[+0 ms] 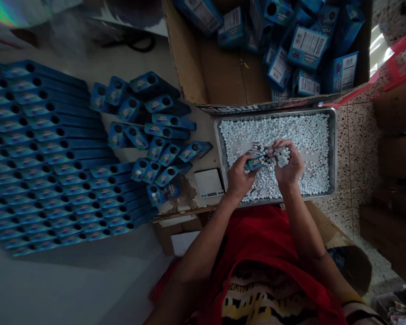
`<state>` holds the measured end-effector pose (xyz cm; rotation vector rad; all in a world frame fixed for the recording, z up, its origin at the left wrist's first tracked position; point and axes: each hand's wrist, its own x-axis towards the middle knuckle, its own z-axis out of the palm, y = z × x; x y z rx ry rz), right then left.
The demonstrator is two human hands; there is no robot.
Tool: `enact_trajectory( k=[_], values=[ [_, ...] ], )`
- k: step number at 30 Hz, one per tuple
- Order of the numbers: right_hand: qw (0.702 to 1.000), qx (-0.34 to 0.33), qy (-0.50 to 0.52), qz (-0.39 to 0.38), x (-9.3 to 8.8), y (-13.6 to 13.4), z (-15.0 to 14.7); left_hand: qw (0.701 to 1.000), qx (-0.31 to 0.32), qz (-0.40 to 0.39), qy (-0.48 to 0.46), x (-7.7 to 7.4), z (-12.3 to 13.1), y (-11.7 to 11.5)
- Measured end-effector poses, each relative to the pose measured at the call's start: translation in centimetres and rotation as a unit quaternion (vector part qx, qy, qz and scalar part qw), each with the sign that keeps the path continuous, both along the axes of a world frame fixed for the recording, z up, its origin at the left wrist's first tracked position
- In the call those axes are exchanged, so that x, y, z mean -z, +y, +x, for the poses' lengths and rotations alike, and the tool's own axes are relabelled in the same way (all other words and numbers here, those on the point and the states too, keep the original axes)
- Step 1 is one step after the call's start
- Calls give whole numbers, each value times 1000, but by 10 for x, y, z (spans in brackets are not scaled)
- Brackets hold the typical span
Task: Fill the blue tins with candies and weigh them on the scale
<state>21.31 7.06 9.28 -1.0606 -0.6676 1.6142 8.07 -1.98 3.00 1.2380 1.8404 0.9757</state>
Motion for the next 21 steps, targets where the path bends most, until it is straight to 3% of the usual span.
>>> enact_trajectory(
  k=[6, 15, 21],
  values=[
    [1000, 30, 2, 10, 4, -3, -6, 1000, -3, 7, -10, 3, 1, -1],
    [998, 41, -19, 43, 13, -9, -13, 996, 18, 12, 83, 4, 0, -1],
    [981, -3, -129, 144, 25, -39, -21, 998, 15, 29, 54, 9, -3, -6]
  ],
)
